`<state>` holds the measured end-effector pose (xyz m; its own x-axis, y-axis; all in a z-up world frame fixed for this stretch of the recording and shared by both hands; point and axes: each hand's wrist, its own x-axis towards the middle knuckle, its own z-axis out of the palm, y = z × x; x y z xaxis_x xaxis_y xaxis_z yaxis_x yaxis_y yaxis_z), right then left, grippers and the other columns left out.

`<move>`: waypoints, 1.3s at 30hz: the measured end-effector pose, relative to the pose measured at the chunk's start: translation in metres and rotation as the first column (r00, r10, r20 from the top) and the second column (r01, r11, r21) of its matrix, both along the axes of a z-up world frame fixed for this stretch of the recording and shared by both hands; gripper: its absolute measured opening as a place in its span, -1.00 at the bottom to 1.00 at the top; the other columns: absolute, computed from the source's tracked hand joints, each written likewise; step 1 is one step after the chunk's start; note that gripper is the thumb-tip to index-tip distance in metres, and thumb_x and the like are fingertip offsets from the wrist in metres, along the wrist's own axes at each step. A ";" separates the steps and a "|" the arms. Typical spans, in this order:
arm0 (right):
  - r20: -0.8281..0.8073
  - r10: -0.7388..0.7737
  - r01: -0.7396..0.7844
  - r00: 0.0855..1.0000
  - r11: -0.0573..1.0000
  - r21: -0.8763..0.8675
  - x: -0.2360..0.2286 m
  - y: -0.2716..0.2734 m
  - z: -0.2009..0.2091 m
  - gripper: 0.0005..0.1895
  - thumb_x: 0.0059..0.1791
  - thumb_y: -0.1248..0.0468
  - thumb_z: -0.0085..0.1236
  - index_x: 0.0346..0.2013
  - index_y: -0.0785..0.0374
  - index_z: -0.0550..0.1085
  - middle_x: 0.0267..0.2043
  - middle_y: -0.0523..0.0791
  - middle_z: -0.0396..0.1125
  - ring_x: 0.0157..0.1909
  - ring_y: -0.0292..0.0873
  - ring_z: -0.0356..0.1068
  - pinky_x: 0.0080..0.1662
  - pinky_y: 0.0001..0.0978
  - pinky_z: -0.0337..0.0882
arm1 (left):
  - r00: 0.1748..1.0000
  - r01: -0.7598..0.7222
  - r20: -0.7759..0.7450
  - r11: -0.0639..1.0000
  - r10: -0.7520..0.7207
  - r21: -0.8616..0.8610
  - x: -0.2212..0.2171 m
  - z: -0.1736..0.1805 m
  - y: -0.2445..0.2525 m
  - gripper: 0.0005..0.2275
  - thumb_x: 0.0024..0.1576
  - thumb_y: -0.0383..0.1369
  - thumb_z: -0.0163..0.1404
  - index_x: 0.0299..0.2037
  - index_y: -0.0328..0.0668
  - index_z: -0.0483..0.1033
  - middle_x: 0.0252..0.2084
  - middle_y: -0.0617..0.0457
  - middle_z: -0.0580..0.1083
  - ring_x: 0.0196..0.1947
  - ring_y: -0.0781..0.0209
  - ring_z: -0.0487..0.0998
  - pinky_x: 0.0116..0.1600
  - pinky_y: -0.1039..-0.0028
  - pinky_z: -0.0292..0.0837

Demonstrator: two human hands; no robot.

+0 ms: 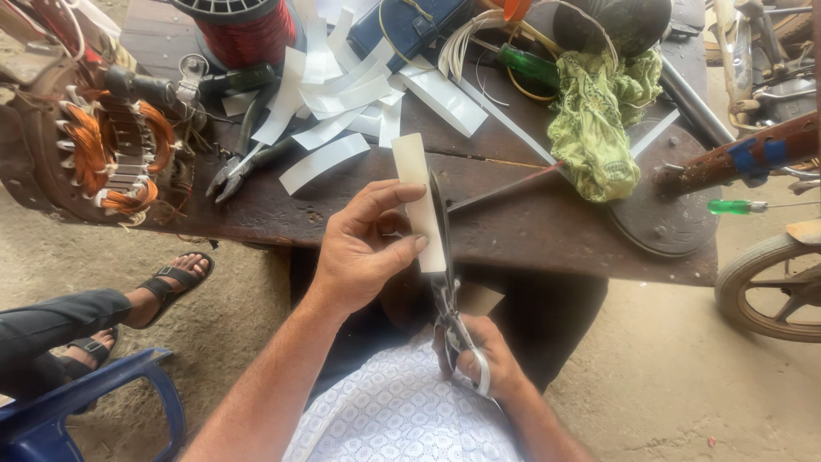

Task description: The person uses a metal file to smooth the edges of white plastic strips on a wooden workbench. They repeatedly file, fold, and cut the strips with scissors, then file them again. The person works on multiple strips one at a time, accumulating finished pieces on the table.

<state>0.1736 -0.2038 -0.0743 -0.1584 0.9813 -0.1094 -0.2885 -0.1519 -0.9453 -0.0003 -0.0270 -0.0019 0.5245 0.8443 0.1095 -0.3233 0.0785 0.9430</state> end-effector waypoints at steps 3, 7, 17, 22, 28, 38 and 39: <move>0.073 -0.003 0.002 0.997 1.000 0.005 -0.001 -0.001 0.008 -0.26 -0.07 -0.40 0.16 -0.25 0.29 0.49 -0.54 -0.17 0.37 -0.53 -0.31 0.40 -0.44 -0.48 0.39 | 1.000 0.003 -0.006 0.998 -0.002 0.057 -0.001 0.002 0.000 -0.60 0.09 -0.65 0.12 0.16 -0.24 0.50 0.17 0.01 0.42 -0.04 0.33 0.56 0.06 0.52 0.67; 0.156 -0.077 0.064 0.985 0.994 0.090 -0.001 0.010 0.016 -0.27 -0.05 -0.40 0.15 -0.27 0.28 0.46 -0.53 -0.17 0.35 -0.52 -0.32 0.37 -0.44 -0.48 0.38 | 0.995 0.033 -0.099 0.995 -0.024 0.092 0.002 0.005 -0.007 -0.60 0.07 -0.65 0.09 0.14 -0.25 0.50 0.15 0.02 0.40 -0.05 0.34 0.59 0.00 0.55 0.70; 0.217 -0.177 0.144 0.960 0.977 0.159 -0.004 0.022 0.025 -0.42 0.03 -0.23 0.14 -0.38 0.29 0.46 -0.59 -0.20 0.32 -0.60 -0.36 0.36 -0.53 -0.52 0.42 | 0.971 0.069 -0.238 0.987 -0.033 0.146 0.005 0.011 -0.014 -0.61 0.07 -0.65 0.09 0.13 -0.20 0.52 0.15 0.03 0.40 -0.06 0.36 0.58 0.00 0.56 0.64; 0.167 -0.199 0.170 0.966 0.971 0.169 -0.006 0.017 0.014 -0.52 0.09 -0.11 0.13 -0.41 0.26 0.45 -0.60 -0.21 0.30 -0.60 -0.37 0.34 -0.54 -0.52 0.44 | 0.970 0.070 -0.242 0.987 -0.033 0.145 0.006 0.006 -0.015 -0.63 0.07 -0.64 0.11 0.11 -0.20 0.53 0.15 0.03 0.40 -0.08 0.36 0.57 0.00 0.57 0.70; 0.200 -0.339 0.309 0.919 0.936 0.166 0.012 0.027 0.020 -0.62 0.06 -0.04 0.18 -0.35 0.24 0.50 -0.58 -0.19 0.35 -0.61 -0.35 0.38 -0.56 -0.53 0.44 | 0.988 0.072 -0.144 0.995 -0.061 0.069 0.006 -0.007 -0.012 -0.61 0.10 -0.65 0.11 0.14 -0.19 0.49 0.06 0.00 0.42 -0.10 0.36 0.56 -0.03 0.57 0.70; 0.968 -0.002 0.323 -0.252 0.942 0.086 0.169 0.117 0.081 -0.48 -0.05 -0.26 0.26 -0.30 0.15 0.59 -0.46 -0.02 0.41 -0.34 -0.03 0.38 -0.26 -0.08 0.33 | 0.765 0.111 -0.641 0.967 0.064 0.228 -0.002 -0.010 0.022 -0.37 0.02 -0.58 0.00 0.37 0.04 0.26 -0.09 0.02 0.51 -0.17 0.25 0.57 -0.08 0.40 0.59; 0.938 0.067 0.287 -0.341 0.957 0.036 0.179 0.132 0.086 -0.45 -0.07 -0.29 0.23 -0.25 0.13 0.59 -0.39 0.00 0.42 -0.25 0.01 0.39 -0.22 -0.03 0.34 | 0.661 0.162 -0.739 0.936 0.133 0.313 -0.004 -0.008 0.026 -0.39 0.06 -0.56 0.01 0.38 0.05 0.29 -0.04 0.02 0.51 -0.13 0.25 0.58 -0.02 0.41 0.58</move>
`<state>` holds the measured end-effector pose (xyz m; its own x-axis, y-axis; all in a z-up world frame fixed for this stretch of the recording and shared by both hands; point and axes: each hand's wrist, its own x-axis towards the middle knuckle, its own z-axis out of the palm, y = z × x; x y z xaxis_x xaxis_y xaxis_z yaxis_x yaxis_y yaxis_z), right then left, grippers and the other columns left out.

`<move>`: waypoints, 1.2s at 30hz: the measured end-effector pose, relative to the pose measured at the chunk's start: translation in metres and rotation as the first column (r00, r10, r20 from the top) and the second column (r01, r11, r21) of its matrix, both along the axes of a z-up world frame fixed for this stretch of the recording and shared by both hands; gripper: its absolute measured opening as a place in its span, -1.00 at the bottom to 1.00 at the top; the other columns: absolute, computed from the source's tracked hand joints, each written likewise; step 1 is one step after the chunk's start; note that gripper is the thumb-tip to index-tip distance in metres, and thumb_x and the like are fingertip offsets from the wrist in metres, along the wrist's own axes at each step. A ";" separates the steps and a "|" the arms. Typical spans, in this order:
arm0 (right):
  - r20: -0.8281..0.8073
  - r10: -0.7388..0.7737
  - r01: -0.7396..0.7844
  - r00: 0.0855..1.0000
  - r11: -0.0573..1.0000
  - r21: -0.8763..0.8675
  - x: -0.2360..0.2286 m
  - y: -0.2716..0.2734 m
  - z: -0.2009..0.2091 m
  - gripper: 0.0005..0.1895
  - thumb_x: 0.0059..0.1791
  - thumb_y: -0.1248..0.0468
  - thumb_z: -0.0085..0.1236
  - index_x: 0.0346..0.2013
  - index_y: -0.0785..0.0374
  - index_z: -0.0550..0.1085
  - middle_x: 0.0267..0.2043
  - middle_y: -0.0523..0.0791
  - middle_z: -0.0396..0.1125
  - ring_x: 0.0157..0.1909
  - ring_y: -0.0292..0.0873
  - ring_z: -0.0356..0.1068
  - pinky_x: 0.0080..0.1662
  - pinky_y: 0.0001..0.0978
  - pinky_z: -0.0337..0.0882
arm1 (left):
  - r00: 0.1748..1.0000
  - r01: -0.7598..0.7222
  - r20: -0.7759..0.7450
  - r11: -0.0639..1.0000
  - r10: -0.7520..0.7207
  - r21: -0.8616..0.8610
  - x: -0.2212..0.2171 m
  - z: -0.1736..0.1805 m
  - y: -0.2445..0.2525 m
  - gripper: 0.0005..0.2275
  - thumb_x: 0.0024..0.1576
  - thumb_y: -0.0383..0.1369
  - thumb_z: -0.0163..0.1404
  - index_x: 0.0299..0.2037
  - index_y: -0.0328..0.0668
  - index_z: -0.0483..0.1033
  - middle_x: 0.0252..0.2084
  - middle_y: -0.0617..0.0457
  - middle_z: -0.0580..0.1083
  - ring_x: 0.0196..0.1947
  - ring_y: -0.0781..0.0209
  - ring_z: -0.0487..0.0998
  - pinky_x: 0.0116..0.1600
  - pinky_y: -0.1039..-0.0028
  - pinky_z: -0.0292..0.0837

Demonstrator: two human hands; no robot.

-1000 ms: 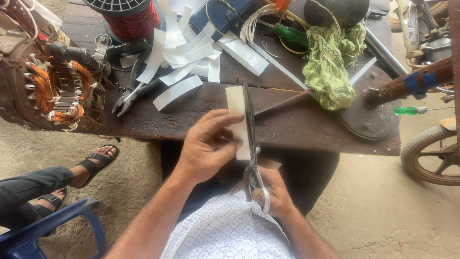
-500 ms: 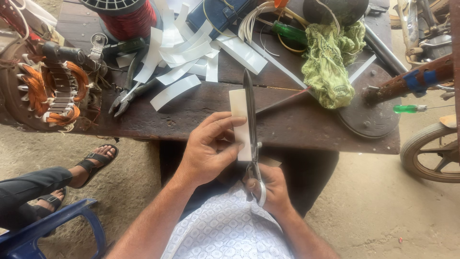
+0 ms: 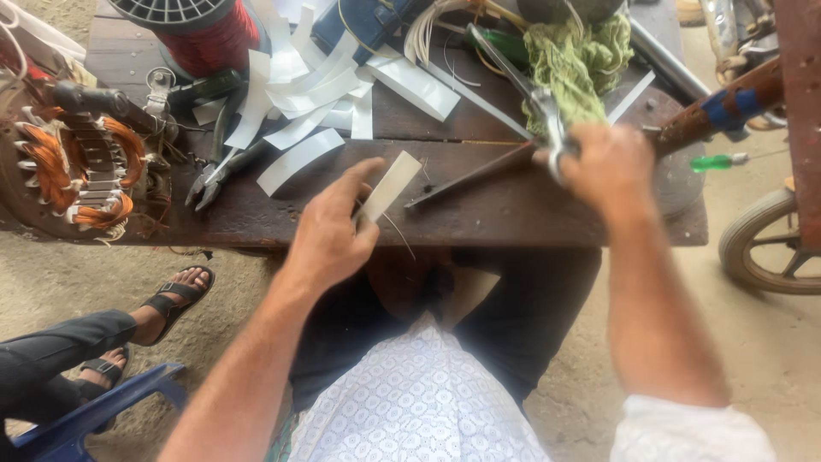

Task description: The person uses a metal file to smooth the edges of white plastic strips on a wooden workbench. They repeatedly file, fold, and cut the strips with scissors, then file them again. The person works on multiple strips one at a time, accumulating finished pieces on the table.

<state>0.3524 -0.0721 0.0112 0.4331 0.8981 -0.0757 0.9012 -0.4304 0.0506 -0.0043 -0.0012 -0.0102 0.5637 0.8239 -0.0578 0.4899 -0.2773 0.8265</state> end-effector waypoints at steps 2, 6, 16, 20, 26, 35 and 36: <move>0.043 0.037 -0.034 0.998 0.997 -0.072 0.013 0.022 0.010 -0.55 0.00 -0.19 0.28 -0.13 0.11 0.60 -0.19 0.01 0.42 -0.06 0.02 0.39 -0.06 -0.01 0.31 | 0.983 0.139 -0.152 0.961 -0.104 0.241 0.000 0.004 0.008 -0.45 0.02 -0.54 0.08 0.30 -0.03 0.39 0.01 -0.02 0.49 -0.03 0.12 0.53 0.09 0.29 0.50; 0.236 0.276 -0.327 0.932 0.919 0.219 0.011 0.016 0.020 -0.58 0.00 0.18 0.27 0.16 0.07 0.56 0.05 -0.06 0.40 0.12 -0.02 0.33 0.10 -0.04 0.26 | 0.955 0.206 -0.291 0.846 -0.063 0.492 0.004 0.010 0.012 -0.48 -0.08 -0.41 0.20 0.17 -0.22 0.48 0.10 -0.19 0.43 0.02 -0.09 0.43 0.02 0.14 0.37; 0.163 0.436 -0.466 0.885 0.834 0.296 -0.033 0.029 -0.042 -0.82 0.08 0.28 0.21 -0.04 0.06 0.64 0.18 -0.14 0.42 0.23 -0.05 0.29 0.19 -0.09 0.19 | 0.920 0.221 -0.391 0.828 -0.002 0.516 0.035 0.000 0.024 -0.49 0.06 -0.16 0.27 0.13 -0.32 0.49 0.01 -0.16 0.47 0.00 -0.06 0.46 0.03 0.15 0.43; 0.074 0.534 -0.527 0.842 0.787 0.319 -0.023 0.015 -0.030 -0.89 0.04 0.31 0.25 -0.13 0.12 0.62 0.04 -0.16 0.49 0.16 -0.09 0.40 0.18 -0.12 0.26 | 0.916 0.204 -0.399 0.894 -0.032 0.398 0.027 0.000 0.026 -0.59 0.09 -0.24 0.26 0.10 -0.23 0.52 -0.06 -0.12 0.48 -0.03 -0.06 0.49 0.05 0.14 0.45; -0.326 0.713 -0.070 0.621 0.465 0.883 -0.012 -0.020 -0.002 -0.94 0.22 0.46 0.12 -0.07 0.26 0.48 -0.03 -0.04 0.47 0.02 -0.10 0.53 0.08 -0.29 0.54 | 0.941 0.164 -0.322 0.974 -0.107 0.155 0.025 0.014 0.029 -0.57 -0.02 -0.29 0.30 0.03 -0.19 0.48 -0.06 -0.08 0.55 -0.05 -0.02 0.58 0.04 0.17 0.49; -0.526 0.686 0.349 0.503 0.396 0.849 -0.045 -0.056 -0.003 -0.91 0.27 0.40 0.07 0.03 0.23 0.35 -0.13 -0.13 0.43 -0.11 -0.23 0.49 0.00 -0.41 0.54 | 0.903 0.372 -0.338 0.876 -0.265 0.306 0.041 0.002 0.017 -0.68 0.02 -0.14 0.30 -0.28 -0.20 0.55 -0.30 -0.07 0.57 -0.26 -0.08 0.60 -0.12 0.13 0.49; -0.551 0.669 0.362 0.499 0.417 0.834 -0.049 -0.056 -0.013 -0.91 0.26 0.41 0.07 0.03 0.23 0.35 -0.08 -0.14 0.42 -0.08 -0.26 0.47 0.04 -0.43 0.51 | 0.900 0.388 -0.330 0.867 -0.284 0.312 0.041 -0.001 0.008 -0.72 0.08 -0.15 0.28 -0.35 -0.19 0.55 -0.35 -0.05 0.56 -0.30 -0.05 0.60 -0.14 0.14 0.49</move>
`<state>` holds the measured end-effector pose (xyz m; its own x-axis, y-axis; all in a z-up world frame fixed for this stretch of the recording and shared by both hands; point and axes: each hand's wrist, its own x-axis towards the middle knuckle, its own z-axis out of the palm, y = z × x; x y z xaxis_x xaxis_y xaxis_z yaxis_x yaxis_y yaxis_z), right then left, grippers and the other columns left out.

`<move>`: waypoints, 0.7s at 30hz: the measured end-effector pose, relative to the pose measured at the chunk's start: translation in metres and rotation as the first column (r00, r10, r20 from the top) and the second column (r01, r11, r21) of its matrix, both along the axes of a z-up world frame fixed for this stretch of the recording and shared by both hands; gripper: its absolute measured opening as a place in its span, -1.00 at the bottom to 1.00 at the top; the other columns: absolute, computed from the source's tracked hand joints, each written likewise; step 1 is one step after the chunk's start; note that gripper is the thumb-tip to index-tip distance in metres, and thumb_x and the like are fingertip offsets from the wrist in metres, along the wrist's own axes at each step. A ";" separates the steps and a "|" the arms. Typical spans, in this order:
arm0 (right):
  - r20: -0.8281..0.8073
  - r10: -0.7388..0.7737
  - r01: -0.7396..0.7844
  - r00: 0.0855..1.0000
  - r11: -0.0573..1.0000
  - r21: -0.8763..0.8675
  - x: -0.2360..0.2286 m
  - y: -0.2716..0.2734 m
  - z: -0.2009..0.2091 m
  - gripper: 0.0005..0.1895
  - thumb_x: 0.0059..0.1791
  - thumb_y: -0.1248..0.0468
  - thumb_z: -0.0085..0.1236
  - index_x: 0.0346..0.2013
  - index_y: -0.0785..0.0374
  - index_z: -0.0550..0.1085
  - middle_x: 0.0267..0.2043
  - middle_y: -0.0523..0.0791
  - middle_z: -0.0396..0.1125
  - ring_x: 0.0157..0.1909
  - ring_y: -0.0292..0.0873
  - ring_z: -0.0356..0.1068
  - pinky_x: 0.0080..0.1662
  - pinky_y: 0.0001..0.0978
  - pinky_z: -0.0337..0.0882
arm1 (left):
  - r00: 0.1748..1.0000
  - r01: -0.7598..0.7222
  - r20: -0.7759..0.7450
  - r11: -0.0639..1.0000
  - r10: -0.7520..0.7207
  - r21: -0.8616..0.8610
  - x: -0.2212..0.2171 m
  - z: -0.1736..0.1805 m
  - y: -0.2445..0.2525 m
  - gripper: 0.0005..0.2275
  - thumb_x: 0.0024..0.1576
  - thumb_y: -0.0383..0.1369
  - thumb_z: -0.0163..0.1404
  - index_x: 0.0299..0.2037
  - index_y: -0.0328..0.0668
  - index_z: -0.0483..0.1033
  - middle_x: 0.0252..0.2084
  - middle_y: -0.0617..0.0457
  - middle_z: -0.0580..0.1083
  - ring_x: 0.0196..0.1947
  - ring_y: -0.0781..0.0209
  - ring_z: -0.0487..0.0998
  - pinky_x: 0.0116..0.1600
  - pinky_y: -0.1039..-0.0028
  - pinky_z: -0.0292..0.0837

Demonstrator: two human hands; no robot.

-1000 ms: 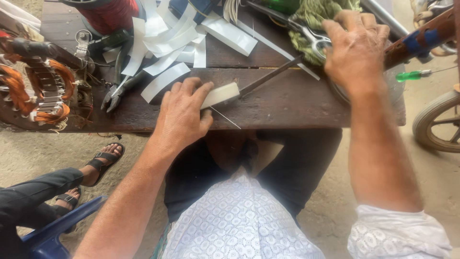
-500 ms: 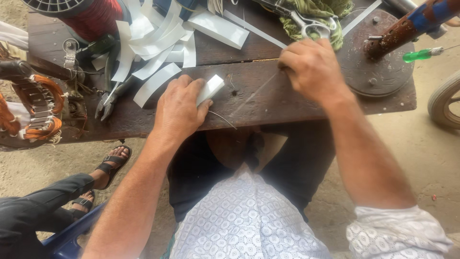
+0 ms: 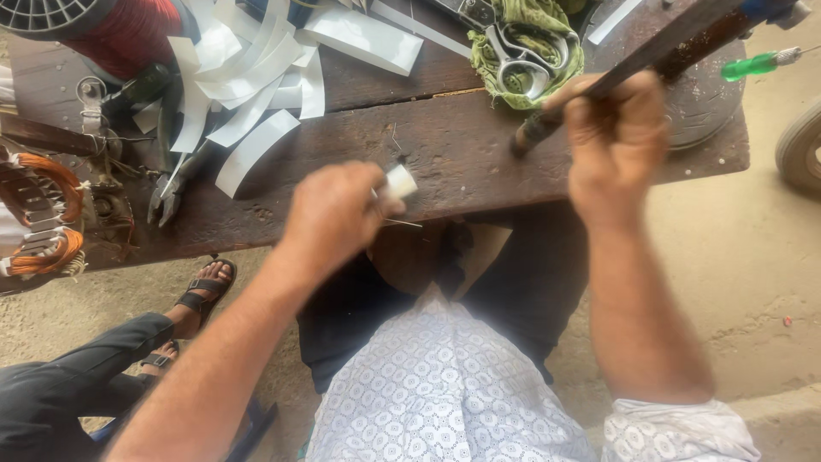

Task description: The person uses a metal file to smooth the edges of white plastic strips on a wooden workbench. They repeatedly file, fold, and cut the strips with scissors, then file them again. The person works on multiple strips one at a time, accumulating finished pieces on the table.

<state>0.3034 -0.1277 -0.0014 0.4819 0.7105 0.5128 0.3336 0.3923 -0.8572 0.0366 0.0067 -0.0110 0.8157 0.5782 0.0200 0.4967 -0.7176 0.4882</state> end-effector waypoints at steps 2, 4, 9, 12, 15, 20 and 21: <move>-0.051 -0.001 -0.001 0.999 0.999 -0.032 -0.004 -0.001 -0.017 -0.90 0.24 0.41 0.06 0.03 0.23 0.35 0.02 -0.15 0.41 -0.04 -0.32 0.42 0.09 -0.48 0.45 | 0.984 0.179 -0.055 0.965 -0.172 0.190 -0.001 -0.003 -0.037 -0.86 0.04 -0.35 0.23 -0.45 -0.13 0.53 -0.44 -0.01 0.53 -0.42 0.02 0.57 -0.29 0.24 0.52; -0.072 0.004 -0.009 0.997 0.998 -0.062 -0.004 0.001 -0.028 -0.92 0.25 0.40 0.05 0.05 0.23 0.37 0.02 -0.16 0.40 -0.05 -0.36 0.38 0.05 -0.52 0.40 | 0.910 0.378 -0.151 0.922 -0.387 -0.087 0.006 -0.005 -0.075 -0.95 0.08 -0.45 0.15 -0.39 -0.07 0.56 -0.40 0.06 0.54 -0.38 0.16 0.57 -0.33 0.36 0.56; -0.035 0.063 -0.066 0.997 0.994 -0.087 -0.007 0.008 -0.035 -0.95 0.35 0.35 0.00 0.00 0.20 0.38 -0.05 -0.16 0.45 -0.03 -0.34 0.44 0.07 -0.52 0.46 | 0.915 0.396 -0.061 0.917 -0.398 -0.046 0.010 -0.008 -0.059 -0.93 -0.01 -0.42 0.18 -0.41 -0.04 0.53 -0.38 0.07 0.54 -0.33 0.16 0.57 -0.25 0.31 0.58; -0.011 0.075 -0.076 0.997 0.972 -0.222 -0.013 -0.018 -0.026 -0.92 0.30 0.32 0.01 -0.03 0.24 0.46 -0.21 -0.17 0.44 -0.23 -0.34 0.39 -0.17 -0.52 0.39 | 0.950 0.277 0.117 0.954 -0.290 0.112 0.007 -0.004 -0.009 -0.88 0.17 -0.35 0.12 -0.32 -0.13 0.45 -0.38 0.04 0.52 -0.35 0.07 0.57 -0.29 0.26 0.53; 0.091 0.152 -0.085 0.984 0.854 -0.514 -0.009 -0.054 -0.017 -0.85 0.20 0.26 -0.02 -0.07 0.23 0.49 -0.35 -0.17 0.45 -0.40 -0.30 0.41 -0.38 -0.45 0.41 | 0.937 0.346 0.002 0.926 -0.350 0.152 0.011 -0.005 0.016 -0.85 0.25 -0.30 0.08 -0.29 -0.14 0.42 -0.40 0.05 0.50 -0.38 0.07 0.58 -0.31 0.26 0.52; 0.476 0.238 0.228 0.847 0.647 -0.728 0.009 -0.101 -0.008 -0.77 0.11 0.11 0.07 -0.21 0.21 0.52 -0.46 -0.05 0.42 -0.44 -0.10 0.43 -0.34 -0.23 0.41 | 0.856 0.502 -0.021 0.820 -0.517 0.275 0.029 -0.012 0.027 -0.81 0.23 -0.25 0.09 -0.35 -0.11 0.40 -0.44 0.08 0.45 -0.42 0.11 0.57 -0.37 0.28 0.49; 0.526 0.269 0.299 0.807 0.582 -0.756 0.013 -0.107 -0.006 -0.74 0.09 0.06 0.10 -0.26 0.19 0.54 -0.49 -0.02 0.41 -0.46 -0.03 0.41 -0.35 -0.18 0.39 | 0.850 0.516 -0.033 0.816 -0.526 0.262 0.033 -0.013 0.027 -0.80 0.24 -0.23 0.09 -0.34 -0.10 0.40 -0.43 0.09 0.46 -0.40 0.12 0.56 -0.35 0.28 0.49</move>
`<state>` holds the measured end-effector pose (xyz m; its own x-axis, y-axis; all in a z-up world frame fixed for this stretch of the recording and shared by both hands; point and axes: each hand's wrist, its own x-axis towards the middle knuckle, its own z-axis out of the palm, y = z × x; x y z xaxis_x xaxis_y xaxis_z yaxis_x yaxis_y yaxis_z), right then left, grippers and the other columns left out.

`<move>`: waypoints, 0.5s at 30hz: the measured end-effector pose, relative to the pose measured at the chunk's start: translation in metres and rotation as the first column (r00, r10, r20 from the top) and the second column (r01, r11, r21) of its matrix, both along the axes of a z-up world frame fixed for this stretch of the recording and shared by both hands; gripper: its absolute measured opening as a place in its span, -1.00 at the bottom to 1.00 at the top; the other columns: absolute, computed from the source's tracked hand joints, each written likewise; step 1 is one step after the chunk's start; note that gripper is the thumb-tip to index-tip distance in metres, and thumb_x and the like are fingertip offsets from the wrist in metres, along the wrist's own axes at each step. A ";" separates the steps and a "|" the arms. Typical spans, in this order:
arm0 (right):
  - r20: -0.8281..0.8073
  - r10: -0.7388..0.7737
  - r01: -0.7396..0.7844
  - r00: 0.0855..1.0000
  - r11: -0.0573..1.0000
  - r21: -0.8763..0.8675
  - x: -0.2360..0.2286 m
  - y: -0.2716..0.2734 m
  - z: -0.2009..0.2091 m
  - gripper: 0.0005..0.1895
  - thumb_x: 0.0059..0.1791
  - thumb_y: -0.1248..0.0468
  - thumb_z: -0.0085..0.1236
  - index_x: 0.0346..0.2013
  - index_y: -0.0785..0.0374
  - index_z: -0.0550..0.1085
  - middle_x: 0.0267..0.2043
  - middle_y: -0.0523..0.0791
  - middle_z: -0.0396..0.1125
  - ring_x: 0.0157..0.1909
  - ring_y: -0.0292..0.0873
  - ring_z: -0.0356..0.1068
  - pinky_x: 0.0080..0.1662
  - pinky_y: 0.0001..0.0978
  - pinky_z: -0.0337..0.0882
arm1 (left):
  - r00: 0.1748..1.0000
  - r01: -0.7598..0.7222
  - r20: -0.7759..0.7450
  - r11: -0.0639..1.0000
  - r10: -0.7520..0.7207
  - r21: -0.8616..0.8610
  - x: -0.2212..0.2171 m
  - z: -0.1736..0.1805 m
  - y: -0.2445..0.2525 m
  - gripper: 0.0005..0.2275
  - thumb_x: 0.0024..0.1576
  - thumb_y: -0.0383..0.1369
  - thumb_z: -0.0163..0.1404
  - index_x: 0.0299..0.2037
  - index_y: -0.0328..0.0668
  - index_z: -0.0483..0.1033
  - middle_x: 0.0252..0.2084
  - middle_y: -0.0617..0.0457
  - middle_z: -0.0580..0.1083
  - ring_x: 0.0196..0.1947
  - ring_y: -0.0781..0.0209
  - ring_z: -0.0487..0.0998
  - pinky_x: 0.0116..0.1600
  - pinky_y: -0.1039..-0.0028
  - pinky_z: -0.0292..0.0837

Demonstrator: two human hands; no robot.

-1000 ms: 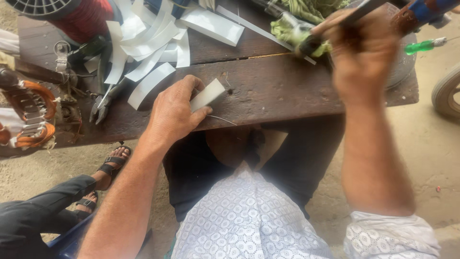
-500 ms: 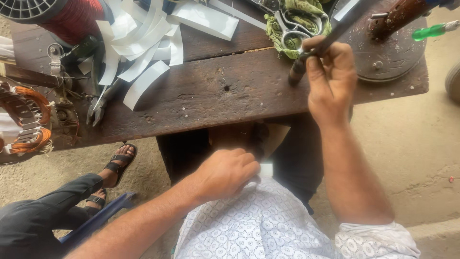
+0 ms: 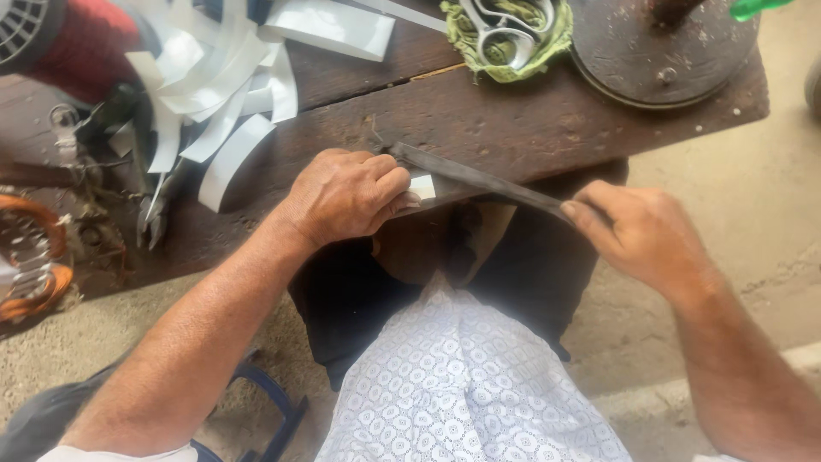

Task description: The person uses a metal file to smooth the edges of white plastic strips on a wooden workbench. They repeatedly file, fold, and cut the strips with scissors, then file them again. The person works on multiple strips one at a time, accumulating finished pieces on the table.

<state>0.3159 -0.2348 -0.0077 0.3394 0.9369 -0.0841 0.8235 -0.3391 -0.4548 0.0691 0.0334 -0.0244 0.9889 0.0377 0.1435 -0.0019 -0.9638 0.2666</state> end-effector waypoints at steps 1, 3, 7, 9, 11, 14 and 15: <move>0.004 0.029 -0.029 1.000 0.998 -0.053 0.005 -0.004 0.001 -0.72 0.07 0.04 0.09 -0.30 0.17 0.54 -0.51 -0.04 0.41 -0.48 -0.04 0.40 -0.37 -0.18 0.39 | 1.000 0.009 -0.018 1.000 -0.009 -0.002 0.004 -0.001 0.001 -0.79 0.24 -0.22 0.10 -0.34 -0.09 0.41 -0.41 0.09 0.46 -0.38 0.13 0.56 -0.32 0.28 0.49; 0.001 0.088 -0.087 0.996 0.983 -0.160 0.017 -0.010 -0.001 -0.69 0.02 -0.01 0.05 -0.36 0.13 0.55 -0.55 -0.09 0.42 -0.53 -0.06 0.39 -0.41 -0.19 0.40 | 0.999 0.030 -0.044 1.000 -0.030 -0.005 0.012 -0.003 0.001 -0.79 0.23 -0.16 0.11 -0.31 -0.06 0.44 -0.34 0.09 0.46 -0.28 0.11 0.53 -0.20 0.24 0.47; 0.135 0.115 -0.064 0.984 0.940 -0.336 0.036 -0.018 -0.012 -0.62 0.08 -0.07 -0.05 -0.42 0.10 0.50 -0.62 -0.14 0.35 -0.58 -0.12 0.34 -0.42 -0.24 0.38 | 0.995 0.092 0.041 0.995 -0.091 -0.024 0.027 -0.006 -0.002 -0.78 0.21 -0.11 0.10 0.03 0.22 0.55 -0.02 0.03 0.44 0.06 0.00 0.41 0.13 0.11 0.35; 0.278 0.145 -0.077 0.950 0.968 -0.239 0.040 -0.023 -0.018 -0.56 0.13 -0.07 -0.07 -0.47 0.13 0.45 -0.63 -0.16 0.30 -0.60 -0.16 0.27 -0.45 -0.25 0.32 | 0.989 0.135 0.061 0.991 -0.134 -0.023 0.031 -0.006 0.000 -0.70 0.21 -0.11 0.10 0.16 0.40 0.58 0.15 0.01 0.41 0.21 -0.03 0.35 0.26 0.09 0.28; 0.344 0.179 -0.085 0.922 0.959 -0.271 0.043 -0.027 -0.023 -0.50 0.14 -0.11 -0.08 -0.53 0.11 0.43 -0.68 -0.20 0.25 -0.68 -0.21 0.18 -0.55 -0.32 0.26 | 0.984 0.178 -0.005 0.984 -0.178 -0.005 0.034 -0.005 0.005 -0.72 0.20 -0.09 0.10 0.12 0.51 0.56 0.26 0.06 0.38 0.32 -0.04 0.31 0.37 0.08 0.24; 0.399 0.232 -0.158 0.887 0.965 -0.210 0.046 -0.034 -0.032 -0.49 0.12 -0.11 -0.07 -0.61 0.08 0.40 -0.75 -0.23 0.17 -0.76 -0.30 0.04 -0.66 -0.39 0.12 | 0.977 0.210 -0.019 0.977 -0.211 -0.023 0.033 -0.004 0.013 -0.73 0.20 -0.03 0.10 0.10 0.43 0.58 0.24 0.01 0.37 0.36 -0.08 0.27 0.46 0.02 0.09; 0.413 0.244 -0.188 0.877 0.967 -0.172 0.045 -0.036 -0.036 -0.50 0.10 -0.10 -0.06 -0.64 0.07 0.39 -0.77 -0.24 0.14 -0.78 -0.33 -0.01 -0.69 -0.41 0.07 | 0.977 0.214 0.010 0.977 -0.213 -0.021 0.034 -0.005 0.014 -0.73 0.21 -0.03 0.10 0.11 0.43 0.58 0.24 -0.01 0.36 0.37 -0.08 0.26 0.48 -0.02 0.04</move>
